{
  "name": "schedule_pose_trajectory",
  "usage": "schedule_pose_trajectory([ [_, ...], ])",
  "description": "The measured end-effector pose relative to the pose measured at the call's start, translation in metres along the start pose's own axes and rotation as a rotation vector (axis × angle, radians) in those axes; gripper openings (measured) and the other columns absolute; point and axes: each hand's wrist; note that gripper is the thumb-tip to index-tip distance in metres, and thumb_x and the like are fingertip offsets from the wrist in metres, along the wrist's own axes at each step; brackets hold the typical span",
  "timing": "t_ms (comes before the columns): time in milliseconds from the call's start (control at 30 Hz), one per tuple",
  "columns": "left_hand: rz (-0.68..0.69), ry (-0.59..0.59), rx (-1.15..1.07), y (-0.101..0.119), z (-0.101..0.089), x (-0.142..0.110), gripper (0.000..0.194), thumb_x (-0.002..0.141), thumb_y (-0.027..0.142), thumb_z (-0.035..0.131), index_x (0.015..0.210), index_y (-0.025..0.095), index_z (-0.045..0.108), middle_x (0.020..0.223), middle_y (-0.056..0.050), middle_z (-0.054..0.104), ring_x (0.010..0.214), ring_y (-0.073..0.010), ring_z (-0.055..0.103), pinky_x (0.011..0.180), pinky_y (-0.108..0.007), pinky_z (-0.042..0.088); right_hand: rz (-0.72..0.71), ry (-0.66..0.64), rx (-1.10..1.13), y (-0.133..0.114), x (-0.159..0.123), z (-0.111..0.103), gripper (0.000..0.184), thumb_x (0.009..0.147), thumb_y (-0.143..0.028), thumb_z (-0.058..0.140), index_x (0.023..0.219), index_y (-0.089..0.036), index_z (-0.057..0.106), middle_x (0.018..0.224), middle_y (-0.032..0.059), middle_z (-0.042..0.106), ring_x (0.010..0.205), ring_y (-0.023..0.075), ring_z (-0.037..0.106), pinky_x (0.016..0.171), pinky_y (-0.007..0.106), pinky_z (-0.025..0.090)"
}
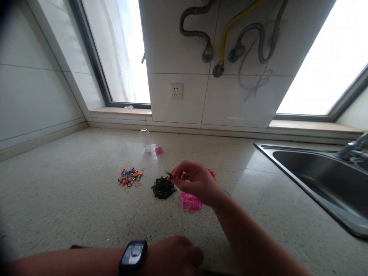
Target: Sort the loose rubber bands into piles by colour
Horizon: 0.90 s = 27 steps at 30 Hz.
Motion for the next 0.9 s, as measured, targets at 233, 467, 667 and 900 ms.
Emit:
schedule_pose_trajectory([
  [233,-0.013,0.001,-0.032,-0.0012,0.0008,-0.0001,0.024,0.088,0.03,0.069,0.07,0.019,0.056,0.057,0.004,0.047,0.05,-0.0109,0.041,0.042,-0.024,0.031,-0.058,-0.023,-0.03,-0.002,0.0,0.0005,0.012,0.077,-0.023,0.077,0.077,-0.02,0.065,0.084,0.0023,0.066,0.074,0.0108,0.059,0.064,0.024,0.048],
  [467,0.0,0.015,-0.023,0.0008,0.0008,-0.0026,0.016,0.088,0.031,0.069,0.08,0.02,0.06,0.06,0.003,0.05,0.053,-0.0124,0.044,0.043,-0.025,0.033,-0.041,-0.03,-0.029,-0.004,-0.0003,0.0007,0.017,0.076,-0.027,0.08,0.075,-0.019,0.065,0.081,0.002,0.066,0.069,0.0098,0.057,0.062,0.024,0.048],
  [667,-0.014,-0.036,-0.007,0.0009,-0.0027,-0.0003,0.018,0.091,0.031,0.064,0.077,0.021,0.06,0.059,0.003,0.049,0.051,-0.0121,0.044,0.043,-0.025,0.032,0.017,0.013,-0.04,-0.0042,-0.0015,0.0015,0.02,0.074,-0.031,0.081,0.077,-0.018,0.066,0.076,0.0019,0.067,0.065,0.0096,0.058,0.059,0.023,0.048],
  [900,-0.009,-0.044,-0.019,0.0014,-0.0002,-0.0001,0.016,0.09,0.03,0.066,0.078,0.021,0.06,0.058,0.003,0.05,0.051,-0.0124,0.044,0.043,-0.026,0.032,0.068,0.023,0.014,-0.005,-0.0008,0.0037,0.021,0.073,-0.031,0.082,0.08,-0.018,0.067,0.077,0.0032,0.071,0.065,0.0102,0.063,0.054,0.021,0.048],
])
Point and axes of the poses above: each hand's wrist, its own x-axis towards the middle knuckle, its own z-axis out of the palm, y = z × x
